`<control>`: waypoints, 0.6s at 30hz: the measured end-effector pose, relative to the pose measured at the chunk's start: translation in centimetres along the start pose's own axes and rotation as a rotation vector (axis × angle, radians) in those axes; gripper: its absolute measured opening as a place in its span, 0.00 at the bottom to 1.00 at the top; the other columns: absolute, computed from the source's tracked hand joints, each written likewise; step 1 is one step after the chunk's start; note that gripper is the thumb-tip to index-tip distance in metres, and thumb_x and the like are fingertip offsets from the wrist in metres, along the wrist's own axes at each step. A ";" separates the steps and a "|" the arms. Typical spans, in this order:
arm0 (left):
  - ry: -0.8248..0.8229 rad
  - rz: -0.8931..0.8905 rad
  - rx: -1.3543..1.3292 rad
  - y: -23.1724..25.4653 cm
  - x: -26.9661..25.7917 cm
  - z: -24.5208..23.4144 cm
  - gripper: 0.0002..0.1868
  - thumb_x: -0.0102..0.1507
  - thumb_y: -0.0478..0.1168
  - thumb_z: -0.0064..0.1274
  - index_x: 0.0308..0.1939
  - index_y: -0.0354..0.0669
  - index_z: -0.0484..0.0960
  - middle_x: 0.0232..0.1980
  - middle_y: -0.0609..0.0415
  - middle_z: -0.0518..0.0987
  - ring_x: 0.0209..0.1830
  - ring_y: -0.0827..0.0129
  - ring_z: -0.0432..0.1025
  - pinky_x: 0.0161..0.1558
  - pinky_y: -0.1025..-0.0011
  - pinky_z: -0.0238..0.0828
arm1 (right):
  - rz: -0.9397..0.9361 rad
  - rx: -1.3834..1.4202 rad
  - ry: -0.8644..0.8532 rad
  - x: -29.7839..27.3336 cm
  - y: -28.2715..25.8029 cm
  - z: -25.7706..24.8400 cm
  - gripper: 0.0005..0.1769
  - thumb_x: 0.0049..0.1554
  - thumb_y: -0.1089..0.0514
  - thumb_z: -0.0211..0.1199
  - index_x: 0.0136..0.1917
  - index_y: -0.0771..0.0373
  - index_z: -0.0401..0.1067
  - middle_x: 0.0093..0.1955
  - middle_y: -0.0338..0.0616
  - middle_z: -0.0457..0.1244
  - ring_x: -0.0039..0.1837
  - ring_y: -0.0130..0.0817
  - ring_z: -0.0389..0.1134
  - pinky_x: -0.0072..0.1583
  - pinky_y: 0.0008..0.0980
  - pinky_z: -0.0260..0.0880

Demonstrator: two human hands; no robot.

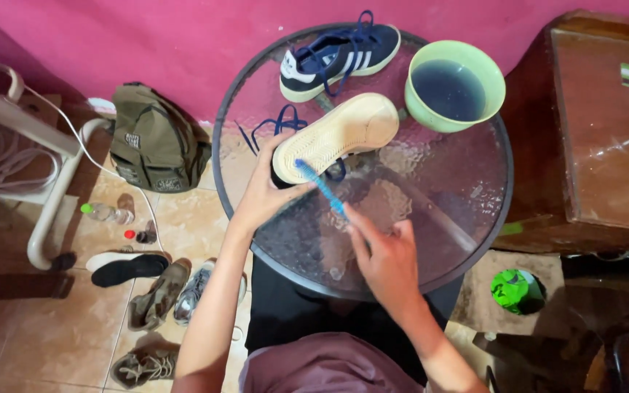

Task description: Cleaning the soles of sneakers using a toothbrush and soapy water on a glass table.

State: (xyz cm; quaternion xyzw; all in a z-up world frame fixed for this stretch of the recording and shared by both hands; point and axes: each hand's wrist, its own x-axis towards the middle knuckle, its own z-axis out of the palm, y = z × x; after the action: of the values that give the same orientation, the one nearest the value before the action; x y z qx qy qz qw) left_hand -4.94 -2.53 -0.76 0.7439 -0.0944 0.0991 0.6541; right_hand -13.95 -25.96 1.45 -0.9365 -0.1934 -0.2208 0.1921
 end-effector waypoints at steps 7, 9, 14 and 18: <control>-0.005 -0.005 0.020 0.4 0.1 -0.3 0.48 0.49 0.42 0.77 0.71 0.51 0.68 0.64 0.43 0.70 0.72 0.52 0.62 0.75 0.54 0.49 | 0.009 0.091 0.077 0.7 0.0 0.1 0.20 0.61 0.51 0.63 0.65 0.34 0.75 0.26 0.38 0.69 0.35 0.29 0.74 0.59 0.28 0.65; -0.017 -0.007 0.055 0.1 -0.1 -0.4 0.50 0.47 0.45 0.78 0.71 0.54 0.69 0.64 0.47 0.71 0.72 0.55 0.63 0.76 0.56 0.48 | -0.025 -0.040 0.005 -0.1 0.9 -1.2 0.19 0.59 0.50 0.66 0.63 0.34 0.76 0.26 0.31 0.69 0.33 0.24 0.72 0.58 0.28 0.63; -0.024 -0.001 0.032 0.6 0.0 -0.3 0.49 0.48 0.44 0.77 0.70 0.53 0.69 0.64 0.44 0.71 0.71 0.53 0.62 0.75 0.54 0.48 | -0.012 -0.063 -0.032 1.1 1.2 -2.2 0.17 0.61 0.48 0.62 0.63 0.33 0.75 0.20 0.33 0.64 0.31 0.25 0.71 0.59 0.28 0.64; -0.027 -0.018 0.041 0.8 -0.2 -0.3 0.48 0.48 0.44 0.77 0.70 0.54 0.68 0.64 0.43 0.70 0.71 0.52 0.63 0.75 0.54 0.49 | -0.027 -0.070 -0.016 0.7 1.4 -1.6 0.16 0.62 0.48 0.61 0.63 0.34 0.75 0.18 0.33 0.62 0.29 0.24 0.70 0.59 0.26 0.63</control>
State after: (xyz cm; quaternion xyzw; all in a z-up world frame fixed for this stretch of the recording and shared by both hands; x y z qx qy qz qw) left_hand -5.33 -2.34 -0.01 0.7594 -0.0944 0.0853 0.6381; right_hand -13.29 -27.61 2.72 -0.9417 -0.1999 -0.2224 0.1546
